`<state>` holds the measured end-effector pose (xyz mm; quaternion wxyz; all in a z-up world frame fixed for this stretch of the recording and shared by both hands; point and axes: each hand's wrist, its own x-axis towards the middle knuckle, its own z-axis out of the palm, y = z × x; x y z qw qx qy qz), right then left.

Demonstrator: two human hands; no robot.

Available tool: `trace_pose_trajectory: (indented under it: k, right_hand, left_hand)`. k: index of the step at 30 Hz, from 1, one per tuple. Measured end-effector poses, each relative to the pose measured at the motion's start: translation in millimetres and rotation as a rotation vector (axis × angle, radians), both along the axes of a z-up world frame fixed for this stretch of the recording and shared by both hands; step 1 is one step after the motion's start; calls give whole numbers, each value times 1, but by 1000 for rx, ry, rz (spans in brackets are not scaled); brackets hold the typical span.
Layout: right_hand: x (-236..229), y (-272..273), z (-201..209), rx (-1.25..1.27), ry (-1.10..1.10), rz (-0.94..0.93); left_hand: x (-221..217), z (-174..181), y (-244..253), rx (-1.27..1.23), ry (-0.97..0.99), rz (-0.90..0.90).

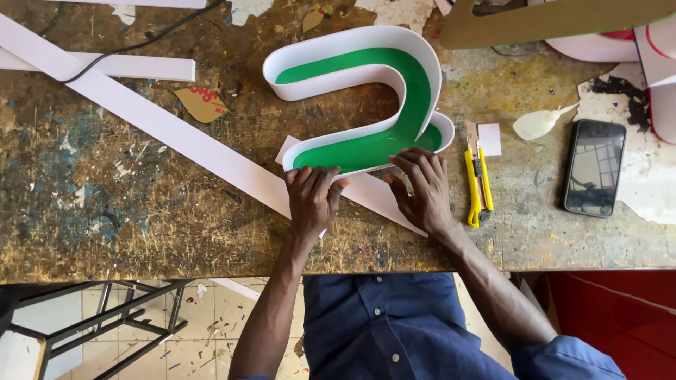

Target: The person assembles a large green and white letter 'S' by applying glue to white foam strips and pressing them onto the green base. They trim excess material with a utility knife and smooth the edges by hand.

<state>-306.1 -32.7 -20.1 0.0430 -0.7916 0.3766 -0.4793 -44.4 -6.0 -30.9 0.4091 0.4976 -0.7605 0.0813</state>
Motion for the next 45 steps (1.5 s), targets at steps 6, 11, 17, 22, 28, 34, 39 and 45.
trace_pose_trajectory:
  k: [6, 11, 17, 22, 28, 34, 39, 45]
  right_hand:
    - [-11, 7, 17, 111, -323, 104]
    - [-19, 16, 37, 567, -817, 343]
    - [-11, 20, 32, 627, -801, 529]
    - [-10, 24, 15, 427, -281, 441]
    - [-10, 24, 8, 419, -132, 302]
    - [-11, 22, 3, 413, -191, 212]
    - [-11, 23, 4, 364, -200, 153]
    - [-8, 19, 1, 388, -289, -5]
  left_hand:
    - [-1, 18, 2, -40, -64, -24]
    - [1, 9, 2, -29, -72, 2]
    - [3, -2, 1, -35, -100, 32]
    - [-5, 8, 5, 26, -116, 42]
    - [-9, 18, 7, 94, -70, 49]
    - [-7, 15, 9, 70, -51, 60]
    - [-2, 1, 10, 88, -41, 80]
    - [-1, 1, 9, 64, -53, 73]
